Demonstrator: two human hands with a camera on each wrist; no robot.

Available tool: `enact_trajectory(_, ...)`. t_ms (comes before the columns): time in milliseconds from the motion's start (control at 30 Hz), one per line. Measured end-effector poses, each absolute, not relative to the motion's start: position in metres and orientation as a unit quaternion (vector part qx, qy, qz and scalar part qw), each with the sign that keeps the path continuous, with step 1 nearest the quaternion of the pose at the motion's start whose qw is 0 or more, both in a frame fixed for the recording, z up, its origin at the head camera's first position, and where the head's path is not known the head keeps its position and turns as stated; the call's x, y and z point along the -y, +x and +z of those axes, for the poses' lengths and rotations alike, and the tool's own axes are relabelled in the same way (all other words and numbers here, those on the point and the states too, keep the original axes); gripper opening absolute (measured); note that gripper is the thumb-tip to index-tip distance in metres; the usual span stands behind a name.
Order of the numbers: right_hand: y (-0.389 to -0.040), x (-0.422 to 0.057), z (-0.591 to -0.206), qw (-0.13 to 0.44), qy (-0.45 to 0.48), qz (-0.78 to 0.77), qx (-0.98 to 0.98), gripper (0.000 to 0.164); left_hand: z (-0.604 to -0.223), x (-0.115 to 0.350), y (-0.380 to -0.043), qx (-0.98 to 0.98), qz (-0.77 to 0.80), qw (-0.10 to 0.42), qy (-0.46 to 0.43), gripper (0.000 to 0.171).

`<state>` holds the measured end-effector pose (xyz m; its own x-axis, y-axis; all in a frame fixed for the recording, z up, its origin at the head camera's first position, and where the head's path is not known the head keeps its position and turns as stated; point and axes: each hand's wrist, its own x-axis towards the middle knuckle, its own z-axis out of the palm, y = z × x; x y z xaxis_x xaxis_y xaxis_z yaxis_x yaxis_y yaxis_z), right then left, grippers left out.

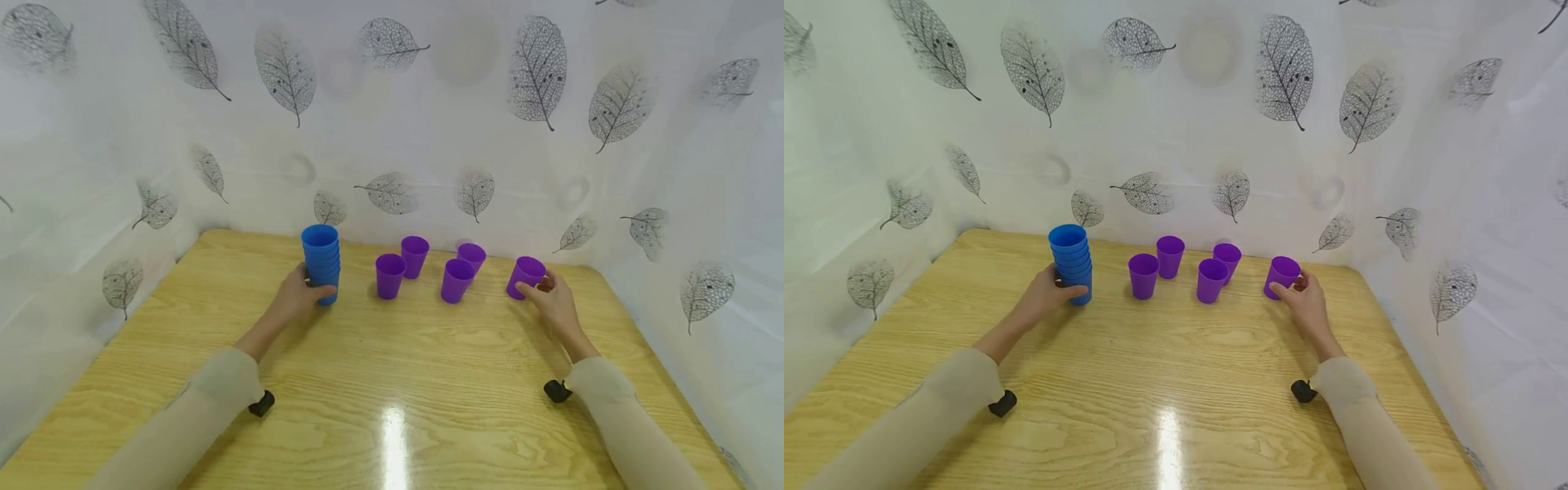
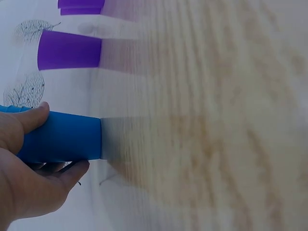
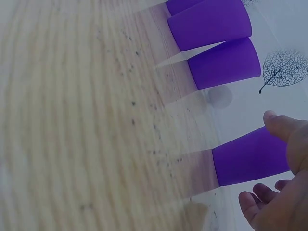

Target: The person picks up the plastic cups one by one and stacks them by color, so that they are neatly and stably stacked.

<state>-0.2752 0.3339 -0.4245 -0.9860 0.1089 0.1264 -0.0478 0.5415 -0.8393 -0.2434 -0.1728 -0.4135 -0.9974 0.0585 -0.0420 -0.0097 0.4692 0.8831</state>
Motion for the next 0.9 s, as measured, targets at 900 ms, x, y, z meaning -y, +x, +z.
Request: enact_trajectory(900, -0.296, -0.318, -0.432, 0.131, -0.059, 0.543, 0.827, 0.072, -0.412, 0.203, -0.298, -0.858, 0.504, -0.055, -0.08, 0.077)
